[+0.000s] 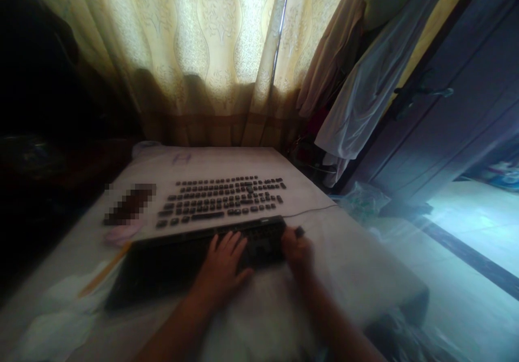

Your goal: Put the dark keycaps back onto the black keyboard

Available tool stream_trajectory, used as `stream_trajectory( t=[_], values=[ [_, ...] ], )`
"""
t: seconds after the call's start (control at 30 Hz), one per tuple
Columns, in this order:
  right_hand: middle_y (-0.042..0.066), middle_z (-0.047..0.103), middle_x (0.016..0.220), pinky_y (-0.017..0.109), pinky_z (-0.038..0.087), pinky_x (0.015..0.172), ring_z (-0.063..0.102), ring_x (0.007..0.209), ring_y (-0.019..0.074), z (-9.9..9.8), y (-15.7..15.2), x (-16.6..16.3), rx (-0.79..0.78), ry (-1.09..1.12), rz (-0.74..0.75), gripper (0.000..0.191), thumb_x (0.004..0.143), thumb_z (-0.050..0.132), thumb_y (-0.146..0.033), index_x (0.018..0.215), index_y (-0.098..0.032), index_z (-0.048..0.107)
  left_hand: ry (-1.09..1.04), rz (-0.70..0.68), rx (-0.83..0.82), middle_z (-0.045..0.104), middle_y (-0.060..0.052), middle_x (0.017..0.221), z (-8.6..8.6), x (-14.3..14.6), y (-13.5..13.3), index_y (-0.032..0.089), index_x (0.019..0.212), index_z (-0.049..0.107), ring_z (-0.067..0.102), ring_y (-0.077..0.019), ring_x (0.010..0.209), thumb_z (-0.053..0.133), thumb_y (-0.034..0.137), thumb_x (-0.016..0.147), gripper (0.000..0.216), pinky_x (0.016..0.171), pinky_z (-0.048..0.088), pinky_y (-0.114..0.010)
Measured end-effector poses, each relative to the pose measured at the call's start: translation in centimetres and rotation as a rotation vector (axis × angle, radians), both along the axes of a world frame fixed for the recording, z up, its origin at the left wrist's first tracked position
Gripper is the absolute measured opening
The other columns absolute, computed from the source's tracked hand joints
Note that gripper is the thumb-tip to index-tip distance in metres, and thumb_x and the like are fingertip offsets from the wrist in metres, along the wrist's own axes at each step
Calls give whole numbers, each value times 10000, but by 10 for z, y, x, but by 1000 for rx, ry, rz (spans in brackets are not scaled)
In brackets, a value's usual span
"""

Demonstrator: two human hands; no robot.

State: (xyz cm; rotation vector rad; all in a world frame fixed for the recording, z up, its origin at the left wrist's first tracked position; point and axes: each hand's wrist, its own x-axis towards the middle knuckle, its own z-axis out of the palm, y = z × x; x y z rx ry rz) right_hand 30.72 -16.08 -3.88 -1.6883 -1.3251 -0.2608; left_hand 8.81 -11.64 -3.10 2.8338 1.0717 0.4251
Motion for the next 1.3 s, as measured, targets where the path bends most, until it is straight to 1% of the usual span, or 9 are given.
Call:
stream_trajectory(
  t=[0.1, 0.2, 0.33, 0.6, 0.77, 0.97, 1.07, 1.2, 1.3],
  values=[
    [61, 589, 470, 236, 447, 485, 579, 449, 165, 4, 7, -12, -13, 87, 26, 584, 990, 280, -438, 579, -196, 617, -140, -4, 1, 574, -121, 1374, 2, -2, 1, 188, 1340, 518, 498, -307, 1288, 543, 463, 904, 516, 1102, 311, -577],
    [58, 588, 485, 245, 461, 503, 586, 456, 168, 9, 13, -23, -8, 218, 108, 552, 980, 310, -438, 575, -198, 598, -332, -8, -34, 676, -113, 1211, 4, 0, 0, 184, 1239, 588, 610, -272, 1134, 550, 401, 910, 396, 1024, 426, -508],
    [26, 562, 455, 233, 437, 466, 555, 408, 145, 17, 16, -36, -4, 285, 185, 565, 980, 298, -483, 562, -202, 555, -499, 39, -194, 728, -92, 1043, 13, 6, -8, 198, 1147, 636, 673, -249, 950, 579, 381, 879, 329, 862, 524, -420],
    [21, 582, 470, 210, 433, 494, 565, 430, 127, 28, 14, -60, 51, 68, 302, 517, 978, 331, -416, 597, -192, 600, -702, 196, -591, 745, -21, 883, 27, 12, -15, 228, 981, 649, 699, -181, 780, 566, 359, 833, 215, 731, 549, -287],
    [44, 669, 633, 211, 487, 605, 641, 585, 143, 33, 13, -64, 68, 10, 323, 349, 936, 436, -312, 702, -190, 665, -691, 254, -554, 755, -10, 838, 23, 8, -11, 225, 931, 665, 718, -186, 749, 545, 320, 827, 186, 682, 558, -278],
    [71, 736, 838, 270, 540, 769, 697, 793, 179, 29, 16, -58, 82, 181, 318, 232, 908, 476, -265, 904, -189, 695, -610, 254, -449, 751, -8, 812, 21, 2, -9, 246, 848, 687, 709, -196, 760, 555, 295, 829, 141, 731, 527, -288],
    [47, 746, 771, 255, 553, 691, 701, 700, 171, 26, 15, -55, 6, 312, 329, 238, 909, 479, -283, 958, -183, 689, -596, 244, -440, 754, -5, 867, 21, 2, -9, 250, 935, 684, 710, -191, 791, 554, 297, 844, 165, 746, 531, -288],
    [34, 735, 723, 239, 550, 624, 683, 628, 159, 25, 12, -58, -14, 398, 402, 244, 896, 485, -301, 933, -175, 691, -575, 197, -400, 725, -31, 1119, 18, 4, -9, 247, 1182, 620, 703, -210, 938, 626, 304, 809, 378, 833, 547, -331],
    [31, 730, 713, 234, 553, 614, 683, 626, 156, 28, 10, -65, -11, 419, 456, 246, 899, 482, -302, 934, -174, 689, -585, 140, -373, 723, -8, 1145, 17, 5, -8, 271, 1144, 655, 693, -202, 1001, 595, 259, 831, 319, 906, 530, -343]
  ],
)
